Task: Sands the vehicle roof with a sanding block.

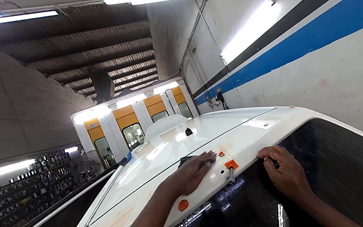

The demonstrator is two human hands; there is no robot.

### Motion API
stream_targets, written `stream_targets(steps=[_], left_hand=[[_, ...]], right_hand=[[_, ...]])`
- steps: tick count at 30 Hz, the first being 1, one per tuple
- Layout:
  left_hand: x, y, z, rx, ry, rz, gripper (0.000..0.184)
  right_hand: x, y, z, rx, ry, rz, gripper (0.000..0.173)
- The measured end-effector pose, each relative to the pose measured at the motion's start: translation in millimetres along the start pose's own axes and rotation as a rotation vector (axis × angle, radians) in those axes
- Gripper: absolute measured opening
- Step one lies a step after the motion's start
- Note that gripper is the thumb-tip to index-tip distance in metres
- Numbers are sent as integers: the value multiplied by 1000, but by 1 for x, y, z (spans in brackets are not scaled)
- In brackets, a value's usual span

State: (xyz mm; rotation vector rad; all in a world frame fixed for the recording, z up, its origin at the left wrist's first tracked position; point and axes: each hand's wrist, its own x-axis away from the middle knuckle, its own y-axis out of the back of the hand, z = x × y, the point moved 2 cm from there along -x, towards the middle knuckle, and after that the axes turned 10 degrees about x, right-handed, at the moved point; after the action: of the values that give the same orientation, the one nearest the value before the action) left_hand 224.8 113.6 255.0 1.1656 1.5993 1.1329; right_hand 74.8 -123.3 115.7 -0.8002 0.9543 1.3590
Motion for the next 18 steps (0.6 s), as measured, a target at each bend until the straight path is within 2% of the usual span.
stream_targets(steps=[2, 3, 6, 8, 13, 15, 18], left_hand=[[21, 4, 0, -4, 1, 20, 56], [17, 7, -2, -4, 3, 26, 56], [-27, 6, -5, 26, 61, 15, 53], [-37, 6, -4, 64, 87, 3, 52], [25, -2, 5, 48, -48, -3, 56], [9, 5, 4, 36, -53, 13, 61], [-34, -1, -1, 36, 30, 39, 67]], right_hand=[[-1, 0, 0, 9, -6, -6, 32], [-1, -1, -1, 15, -12, -15, 32], [-2, -1, -2, 24, -11, -10, 32], [-1, -1, -2, 20, -8, -4, 31], [1, -2, -3, 9, -14, 0, 32], [-3, -4, -3, 11, -20, -22, 32], [-1, -3, -3, 19, -10, -6, 32]])
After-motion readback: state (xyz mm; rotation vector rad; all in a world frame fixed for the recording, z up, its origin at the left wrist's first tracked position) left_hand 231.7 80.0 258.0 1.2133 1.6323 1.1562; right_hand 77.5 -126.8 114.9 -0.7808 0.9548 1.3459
